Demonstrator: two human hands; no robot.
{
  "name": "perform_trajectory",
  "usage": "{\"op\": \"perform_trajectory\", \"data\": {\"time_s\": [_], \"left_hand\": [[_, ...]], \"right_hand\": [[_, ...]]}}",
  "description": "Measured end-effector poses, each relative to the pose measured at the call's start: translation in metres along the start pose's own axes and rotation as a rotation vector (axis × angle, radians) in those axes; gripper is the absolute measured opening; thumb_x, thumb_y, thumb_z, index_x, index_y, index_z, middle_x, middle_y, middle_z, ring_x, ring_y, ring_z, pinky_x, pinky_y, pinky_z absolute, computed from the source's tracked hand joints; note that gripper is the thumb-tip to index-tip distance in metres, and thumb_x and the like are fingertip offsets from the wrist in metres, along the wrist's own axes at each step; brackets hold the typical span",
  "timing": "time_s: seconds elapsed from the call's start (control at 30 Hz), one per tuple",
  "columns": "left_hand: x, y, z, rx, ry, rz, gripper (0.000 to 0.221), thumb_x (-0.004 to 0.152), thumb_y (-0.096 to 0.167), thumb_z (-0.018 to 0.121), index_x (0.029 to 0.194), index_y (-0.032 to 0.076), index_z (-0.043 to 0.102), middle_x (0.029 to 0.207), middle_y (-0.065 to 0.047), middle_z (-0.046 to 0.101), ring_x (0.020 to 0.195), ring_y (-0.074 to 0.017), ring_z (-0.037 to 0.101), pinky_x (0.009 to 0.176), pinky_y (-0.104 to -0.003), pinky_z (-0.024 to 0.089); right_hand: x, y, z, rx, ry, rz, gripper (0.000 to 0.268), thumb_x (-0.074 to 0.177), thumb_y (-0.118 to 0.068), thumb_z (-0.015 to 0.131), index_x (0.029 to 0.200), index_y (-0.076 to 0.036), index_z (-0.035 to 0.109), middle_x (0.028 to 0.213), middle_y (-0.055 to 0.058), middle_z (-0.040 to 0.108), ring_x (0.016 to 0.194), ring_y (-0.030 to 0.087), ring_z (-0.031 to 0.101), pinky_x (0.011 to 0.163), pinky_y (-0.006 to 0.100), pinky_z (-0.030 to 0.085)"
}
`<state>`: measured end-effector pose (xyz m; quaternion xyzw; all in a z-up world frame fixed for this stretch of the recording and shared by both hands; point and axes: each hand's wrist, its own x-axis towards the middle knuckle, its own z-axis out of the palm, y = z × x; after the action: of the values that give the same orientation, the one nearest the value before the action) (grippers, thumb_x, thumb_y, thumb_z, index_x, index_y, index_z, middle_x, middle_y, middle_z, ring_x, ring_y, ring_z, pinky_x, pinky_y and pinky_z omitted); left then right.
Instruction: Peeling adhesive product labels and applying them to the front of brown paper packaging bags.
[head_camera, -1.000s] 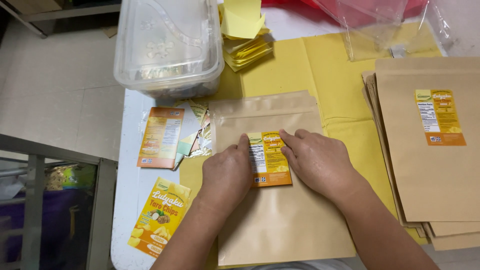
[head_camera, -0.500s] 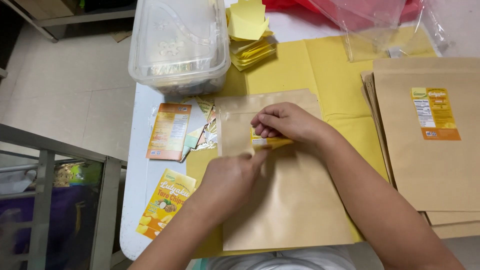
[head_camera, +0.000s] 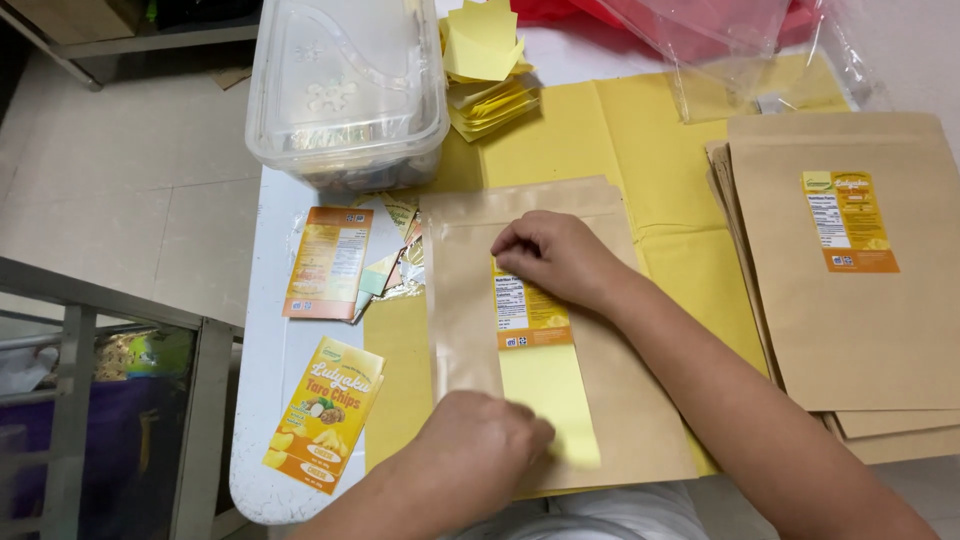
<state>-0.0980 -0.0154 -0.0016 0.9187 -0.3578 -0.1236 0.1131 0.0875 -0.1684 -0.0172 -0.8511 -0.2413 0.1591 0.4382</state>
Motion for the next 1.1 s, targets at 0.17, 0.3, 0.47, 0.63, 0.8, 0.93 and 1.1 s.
{"op": "perform_trajectory", "data": {"time_s": [0.17,0.3,0.47,0.63,0.8,0.93,1.1], "left_hand": [[-0.029,0.002,-0.054,-0.236,-0.108,0.077,0.018,0.093,0.022,0.060,0.077,0.019,0.067,0.075,-0.003,0.069,0.065,-0.0336,0.066,0.055,-0.048,0.047],[-0.023,-0.025,-0.115,-0.369,0.312,-0.063,0.006,0.089,0.016,0.067,0.084,0.019,0.069,0.093,-0.003,0.056,0.057,-0.0244,0.062,0.053,-0.039,0.048],[0.034,-0.080,-0.161,-0.281,0.890,0.021,0.012,0.095,-0.006,0.063,0.098,0.003,0.071,0.094,-0.011,0.067,0.086,-0.0218,0.064,0.073,-0.031,0.049],[0.137,-0.149,-0.178,-0.286,1.225,-0.077,0.017,0.095,-0.004,0.059,0.101,-0.004,0.074,0.090,-0.012,0.066,0.071,-0.0198,0.071,0.071,-0.026,0.068],[0.223,-0.236,-0.165,-0.053,1.151,-0.313,0.023,0.085,-0.014,0.054,0.076,0.002,0.069,0.074,-0.010,0.061,0.062,-0.0225,0.056,0.051,-0.036,0.046],[0.234,-0.245,-0.147,0.019,0.842,-0.477,0.016,0.089,-0.010,0.051,0.096,-0.004,0.064,0.098,-0.021,0.060,0.067,-0.0365,0.059,0.055,-0.046,0.051],[0.150,-0.121,-0.121,0.121,0.485,-0.460,0.031,0.088,0.006,0.058,0.116,0.010,0.071,0.107,-0.015,0.066,0.085,-0.0402,0.072,0.063,-0.054,0.060]], "right_hand": [[-0.013,0.019,0.022,-0.374,0.077,-0.300,0.020,0.098,-0.030,0.067,0.113,-0.018,0.065,0.107,0.005,0.059,0.097,0.027,0.064,0.078,0.043,0.051],[-0.035,0.014,0.024,-0.649,0.037,-0.376,0.064,0.090,-0.063,0.056,0.139,-0.024,0.052,0.133,0.006,0.049,0.121,0.032,0.047,0.100,0.049,0.038],[-0.055,0.013,0.026,-0.843,0.203,-0.553,0.083,0.085,-0.079,0.050,0.146,-0.022,0.050,0.152,0.000,0.043,0.141,0.019,0.041,0.104,0.038,0.028],[-0.062,0.004,0.021,-0.725,-0.056,-0.394,0.070,0.099,-0.067,0.040,0.153,-0.022,0.043,0.162,0.016,0.035,0.149,0.034,0.028,0.117,0.057,0.015],[-0.077,0.005,0.011,-0.759,-0.113,-0.228,0.060,0.105,-0.055,0.025,0.158,-0.029,0.033,0.168,0.006,0.018,0.153,0.032,0.012,0.117,0.062,0.005],[-0.083,0.015,0.005,-0.810,-0.096,-0.085,0.057,0.104,-0.052,0.024,0.160,-0.041,0.027,0.171,0.000,0.009,0.155,0.032,0.005,0.117,0.062,0.001],[-0.097,0.028,-0.009,-0.810,0.063,0.054,0.052,0.101,-0.040,0.039,0.153,-0.039,0.040,0.166,0.005,0.028,0.152,0.035,0.023,0.116,0.058,0.023]]}}
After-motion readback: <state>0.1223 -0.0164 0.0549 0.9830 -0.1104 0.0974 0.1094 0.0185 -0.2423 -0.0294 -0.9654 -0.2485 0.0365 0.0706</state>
